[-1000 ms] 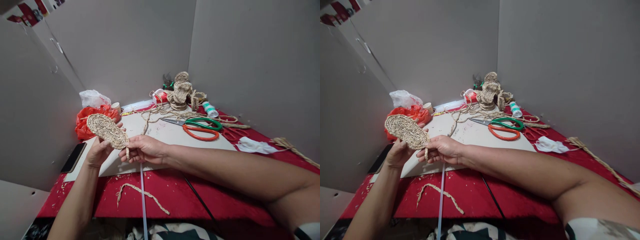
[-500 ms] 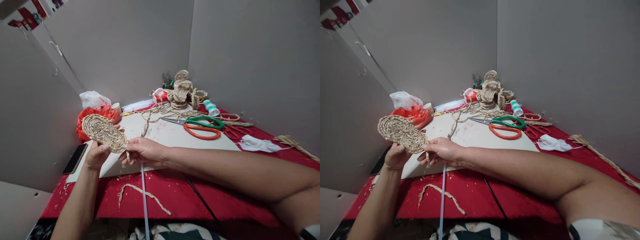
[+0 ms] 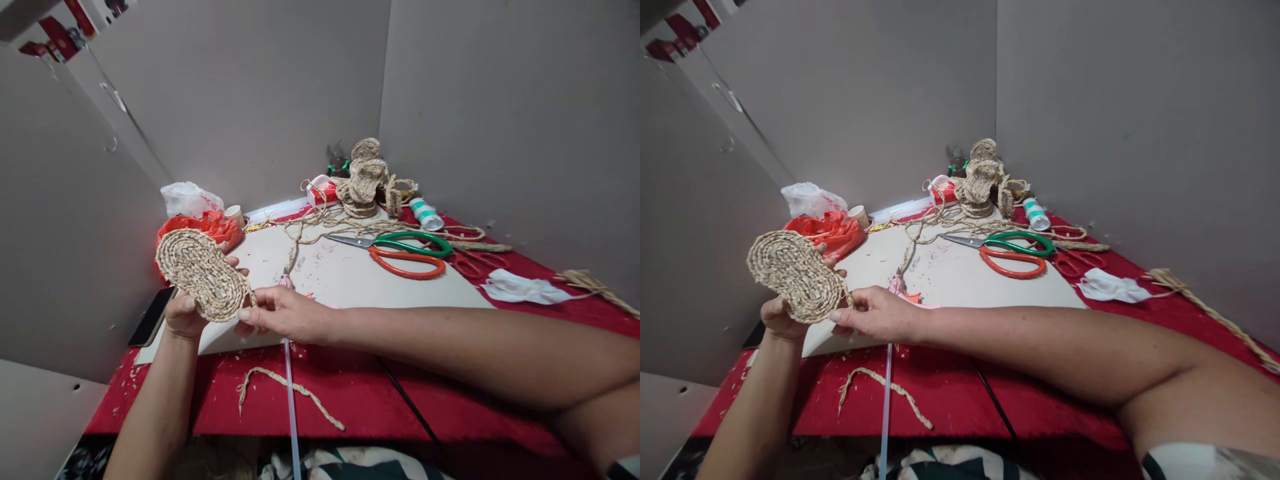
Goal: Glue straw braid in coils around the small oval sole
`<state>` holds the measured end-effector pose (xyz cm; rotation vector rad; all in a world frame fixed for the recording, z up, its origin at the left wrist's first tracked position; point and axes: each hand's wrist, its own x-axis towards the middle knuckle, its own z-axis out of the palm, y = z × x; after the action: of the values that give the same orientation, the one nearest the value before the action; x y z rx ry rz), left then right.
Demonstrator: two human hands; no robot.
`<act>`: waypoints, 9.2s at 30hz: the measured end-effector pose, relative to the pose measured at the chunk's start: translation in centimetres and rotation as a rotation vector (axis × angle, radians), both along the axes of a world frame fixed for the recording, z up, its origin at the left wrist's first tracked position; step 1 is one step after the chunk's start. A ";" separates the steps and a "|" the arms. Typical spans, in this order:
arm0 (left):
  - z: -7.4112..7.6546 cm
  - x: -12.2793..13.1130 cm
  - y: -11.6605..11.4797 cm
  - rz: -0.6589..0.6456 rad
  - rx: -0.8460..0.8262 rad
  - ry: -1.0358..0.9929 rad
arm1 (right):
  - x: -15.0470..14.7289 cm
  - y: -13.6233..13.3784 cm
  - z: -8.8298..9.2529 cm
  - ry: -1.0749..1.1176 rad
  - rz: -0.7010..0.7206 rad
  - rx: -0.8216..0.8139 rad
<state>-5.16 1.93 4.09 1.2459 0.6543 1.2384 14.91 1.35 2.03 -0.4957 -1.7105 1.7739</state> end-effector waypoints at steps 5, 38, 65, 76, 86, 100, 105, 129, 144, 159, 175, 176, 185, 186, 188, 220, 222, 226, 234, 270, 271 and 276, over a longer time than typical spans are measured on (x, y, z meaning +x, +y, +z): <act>0.1 0.1 -0.2 0.029 0.003 0.028 | 0.0 -0.1 -0.3 0.007 -0.011 0.074; -0.9 3.9 -0.8 0.563 0.646 0.908 | 1.2 3.0 -0.4 0.054 -0.114 -0.227; 0.2 1.4 0.2 0.308 -0.023 0.312 | 2.6 5.1 0.5 -0.039 0.064 -0.135; 1.0 1.5 -0.2 0.226 -0.032 0.232 | 2.6 5.4 0.0 0.091 0.040 -0.155; 0.7 1.5 0.3 0.276 -0.014 0.182 | 2.7 5.2 0.6 0.108 0.010 -0.158; -0.6 2.4 0.1 0.595 0.239 0.444 | 2.3 5.6 -0.2 0.097 -0.128 -0.095; -0.7 3.0 -0.4 0.656 0.377 0.629 | 2.1 5.3 0.1 0.124 -0.167 -0.105; -3.9 4.3 -0.4 0.566 0.679 0.879 | 1.8 4.0 1.0 0.350 -0.404 -0.164; -4.0 5.2 -0.5 0.605 0.886 1.356 | 0.6 3.8 -0.1 0.423 -0.515 -0.375; -4.2 6.6 -0.9 0.839 0.923 1.423 | 0.0 2.1 1.0 0.567 -0.472 -0.496; -2.6 5.4 -0.2 0.577 0.386 0.782 | 0.9 1.0 2.1 0.308 -0.301 -0.096; -2.1 4.8 -0.1 0.502 0.285 0.647 | 1.1 1.0 2.2 0.282 -0.307 -0.052; 0.9 1.9 -0.7 0.134 -0.176 0.047 | 0.5 2.1 0.5 0.146 -0.333 0.042; 0.8 2.2 -0.7 0.149 -0.203 0.037 | 0.3 2.2 0.3 0.150 -0.307 0.040; 0.4 2.7 -0.7 0.183 -0.247 0.034 | 0.0 2.3 -0.2 0.169 -0.240 0.045; 0.1 2.3 -0.4 0.360 -0.194 -0.066 | 0.4 2.1 -1.2 -0.058 -0.076 -0.008; -0.1 2.2 -0.2 0.338 -0.188 -0.094 | 0.4 2.0 -1.3 -0.026 -0.072 -0.025; -0.4 1.8 0.3 0.321 -0.184 -0.128 | 0.4 2.0 -1.5 -0.022 -0.021 -0.060; -0.9 0.5 2.5 0.427 -0.293 -0.141 | 1.7 6.5 -0.1 -0.391 -0.365 0.399; -1.6 -0.5 1.0 0.380 -0.262 0.338 | 10.2 2.4 2.4 -0.222 -0.554 -0.011; -1.6 -0.5 0.9 0.370 -0.269 0.342 | 9.5 2.1 2.5 -0.245 -0.563 0.024; -1.6 -0.2 0.5 0.316 -0.280 0.362 | 6.4 0.6 3.3 -0.179 -0.517 0.055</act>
<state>-5.35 2.44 2.47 1.1667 1.2844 1.1312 21.28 1.94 5.35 -0.9954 -1.5577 1.3385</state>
